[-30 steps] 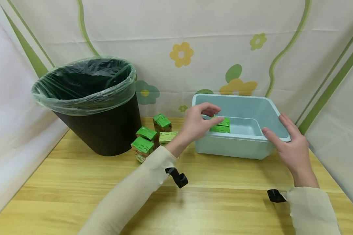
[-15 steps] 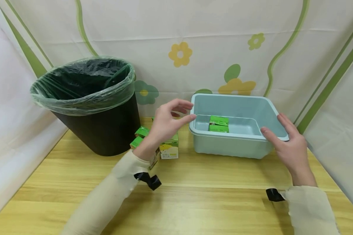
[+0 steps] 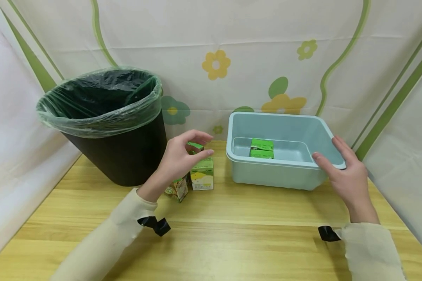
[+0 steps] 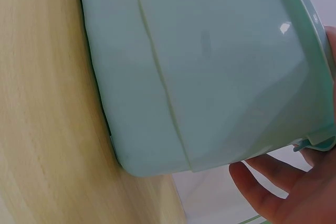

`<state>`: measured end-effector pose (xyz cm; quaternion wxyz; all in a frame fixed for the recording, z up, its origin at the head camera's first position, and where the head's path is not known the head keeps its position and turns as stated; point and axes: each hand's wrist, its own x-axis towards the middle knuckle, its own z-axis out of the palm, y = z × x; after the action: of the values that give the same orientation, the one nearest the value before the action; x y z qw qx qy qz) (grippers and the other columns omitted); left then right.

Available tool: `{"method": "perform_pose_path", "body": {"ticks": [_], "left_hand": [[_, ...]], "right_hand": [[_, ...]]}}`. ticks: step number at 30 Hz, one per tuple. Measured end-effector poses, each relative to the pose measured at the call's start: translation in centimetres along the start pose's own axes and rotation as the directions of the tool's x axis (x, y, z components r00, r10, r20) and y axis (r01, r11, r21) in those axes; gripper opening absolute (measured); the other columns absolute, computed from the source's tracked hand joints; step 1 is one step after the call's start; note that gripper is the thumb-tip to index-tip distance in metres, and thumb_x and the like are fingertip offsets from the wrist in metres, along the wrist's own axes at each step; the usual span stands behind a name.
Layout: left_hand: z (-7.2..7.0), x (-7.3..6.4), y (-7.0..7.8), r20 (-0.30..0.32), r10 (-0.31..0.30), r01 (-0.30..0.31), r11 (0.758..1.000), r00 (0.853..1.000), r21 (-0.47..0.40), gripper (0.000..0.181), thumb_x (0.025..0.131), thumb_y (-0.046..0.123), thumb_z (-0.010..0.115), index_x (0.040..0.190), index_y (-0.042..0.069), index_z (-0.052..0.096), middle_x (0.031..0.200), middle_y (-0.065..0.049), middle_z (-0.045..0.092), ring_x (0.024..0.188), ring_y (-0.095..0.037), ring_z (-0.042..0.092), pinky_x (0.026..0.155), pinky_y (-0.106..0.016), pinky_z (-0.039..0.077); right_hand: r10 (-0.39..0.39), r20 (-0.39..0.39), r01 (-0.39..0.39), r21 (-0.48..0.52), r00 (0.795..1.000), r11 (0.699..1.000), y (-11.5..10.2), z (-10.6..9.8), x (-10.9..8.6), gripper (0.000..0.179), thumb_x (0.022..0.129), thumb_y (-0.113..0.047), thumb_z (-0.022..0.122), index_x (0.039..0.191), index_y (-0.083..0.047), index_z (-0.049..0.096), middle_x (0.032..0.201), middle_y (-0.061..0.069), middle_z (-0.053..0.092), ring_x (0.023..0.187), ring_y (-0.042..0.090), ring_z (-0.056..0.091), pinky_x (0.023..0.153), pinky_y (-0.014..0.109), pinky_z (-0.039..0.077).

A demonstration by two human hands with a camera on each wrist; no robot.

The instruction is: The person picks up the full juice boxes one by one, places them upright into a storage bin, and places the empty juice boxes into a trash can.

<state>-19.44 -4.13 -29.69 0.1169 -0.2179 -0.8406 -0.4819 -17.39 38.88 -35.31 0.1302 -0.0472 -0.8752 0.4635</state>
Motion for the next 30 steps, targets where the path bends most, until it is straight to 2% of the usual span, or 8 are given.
{"method": "perform_pose_path", "body": {"ticks": [4,10,15,19,25,30], "left_hand": [[-0.6,-0.6,-0.8,0.023,0.005,-0.006,0.999,1.0,0.036,0.031,0.094,0.015,0.083,0.123,0.011,0.075,0.123,-0.006,0.076,0.114,-0.027,0.071,0.095,-0.044,0.062],[-1.5,-1.4,-1.7,0.082,-0.037,0.028,0.993,0.996,0.111,0.024,0.094,0.018,0.083,0.117,0.016,0.079,0.12,-0.002,0.076,0.115,-0.03,0.069,0.104,-0.049,0.057],[-1.7,-1.8,-2.5,0.12,-0.033,0.017,0.991,0.992,0.129,0.022,0.091,0.016,0.086,0.112,0.014,0.081,0.118,-0.001,0.077,0.113,-0.027,0.071,0.101,-0.046,0.059],[-1.6,-1.9,-3.0,0.137,-0.046,0.022,0.985,0.989,0.171,0.022,0.089,0.017,0.087,0.111,0.016,0.082,0.121,0.0,0.078,0.112,-0.021,0.072,0.098,-0.043,0.06],[-1.2,-2.0,-3.1,0.153,-0.102,0.056,0.96,0.983,0.276,0.025,0.088,0.019,0.088,0.112,0.02,0.081,0.127,0.0,0.077,0.117,-0.021,0.07,0.099,-0.043,0.059],[-0.8,-2.0,-2.9,0.157,-0.113,0.045,0.923,0.981,0.383,0.025,0.086,0.019,0.09,0.109,0.023,0.082,0.125,-0.001,0.078,0.106,-0.021,0.072,0.089,-0.04,0.061]], "right_hand": [[0.002,-0.002,-0.002,-0.002,1.0,1.0,-0.1,0.0,0.0,0.075,0.105,-0.043,0.063,0.169,-0.038,0.025,0.17,-0.035,0.016,0.167,0.01,-0.002,0.136,0.047,0.0],[0.003,-0.006,-0.003,0.004,1.0,1.0,-0.3,-0.1,0.0,0.074,0.105,-0.043,0.064,0.169,-0.038,0.025,0.17,-0.036,0.017,0.167,0.008,-0.001,0.136,0.044,0.0],[0.023,-0.002,-0.023,0.004,1.0,1.0,-0.3,-0.2,-0.1,0.074,0.105,-0.044,0.063,0.168,-0.039,0.025,0.17,-0.036,0.016,0.167,0.008,-0.002,0.136,0.037,0.005],[0.025,0.002,-0.025,0.001,1.0,1.0,-0.4,-0.2,-0.1,0.075,0.105,-0.044,0.063,0.168,-0.04,0.024,0.17,-0.036,0.015,0.167,0.01,-0.003,0.136,0.039,0.004],[0.023,0.002,-0.023,-0.001,1.0,1.0,-0.5,-0.2,-0.1,0.075,0.105,-0.044,0.063,0.168,-0.039,0.024,0.17,-0.036,0.015,0.167,0.01,-0.002,0.136,0.039,0.005],[0.021,0.012,-0.021,0.005,1.0,1.0,-0.4,-0.1,-0.2,0.075,0.105,-0.043,0.063,0.169,-0.038,0.024,0.171,-0.034,0.014,0.167,0.008,-0.003,0.136,0.04,0.002]]}}
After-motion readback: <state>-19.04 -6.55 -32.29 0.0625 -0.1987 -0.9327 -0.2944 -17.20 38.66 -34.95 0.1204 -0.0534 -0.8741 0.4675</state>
